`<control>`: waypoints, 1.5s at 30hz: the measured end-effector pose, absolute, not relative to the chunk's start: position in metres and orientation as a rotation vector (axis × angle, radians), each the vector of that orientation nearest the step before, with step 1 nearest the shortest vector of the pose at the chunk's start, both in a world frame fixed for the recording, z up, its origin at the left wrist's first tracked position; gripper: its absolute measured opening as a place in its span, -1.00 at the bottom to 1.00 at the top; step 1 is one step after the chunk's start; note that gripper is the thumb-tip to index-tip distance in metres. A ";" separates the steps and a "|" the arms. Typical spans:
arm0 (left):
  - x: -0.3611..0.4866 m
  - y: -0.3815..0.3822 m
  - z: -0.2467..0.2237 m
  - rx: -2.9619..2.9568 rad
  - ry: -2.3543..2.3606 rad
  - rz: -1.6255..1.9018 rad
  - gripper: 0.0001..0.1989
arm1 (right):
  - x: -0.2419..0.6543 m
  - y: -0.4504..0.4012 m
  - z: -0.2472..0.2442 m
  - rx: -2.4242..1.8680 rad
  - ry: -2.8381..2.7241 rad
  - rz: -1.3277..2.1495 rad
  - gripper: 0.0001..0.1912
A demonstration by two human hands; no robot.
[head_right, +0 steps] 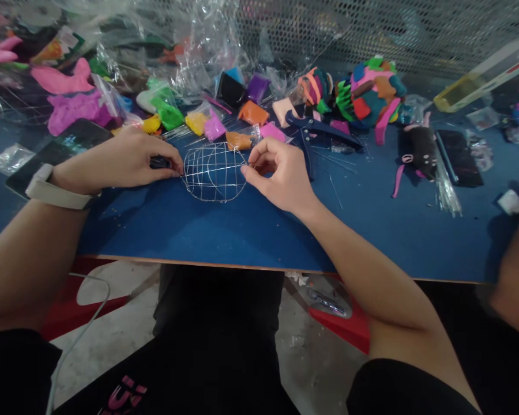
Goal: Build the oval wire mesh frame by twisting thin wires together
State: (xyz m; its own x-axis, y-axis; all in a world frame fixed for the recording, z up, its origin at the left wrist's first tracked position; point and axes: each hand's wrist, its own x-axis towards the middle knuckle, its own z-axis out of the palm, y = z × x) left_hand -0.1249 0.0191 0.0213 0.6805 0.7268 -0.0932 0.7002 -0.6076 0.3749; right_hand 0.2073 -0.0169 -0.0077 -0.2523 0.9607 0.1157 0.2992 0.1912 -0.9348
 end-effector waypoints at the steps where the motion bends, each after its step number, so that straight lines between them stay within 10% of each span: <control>1: -0.125 0.019 0.021 2.516 1.120 0.097 -0.60 | 0.207 -0.018 -0.007 -1.202 -1.709 1.046 -0.75; 35: -0.126 0.016 0.024 2.574 1.145 0.066 -0.61 | 0.209 -0.006 -0.027 -0.921 -1.979 0.271 -0.89; 45: -0.126 0.015 0.024 2.562 1.170 0.054 -0.62 | 0.204 -0.003 -0.035 -0.993 -1.643 0.839 -0.77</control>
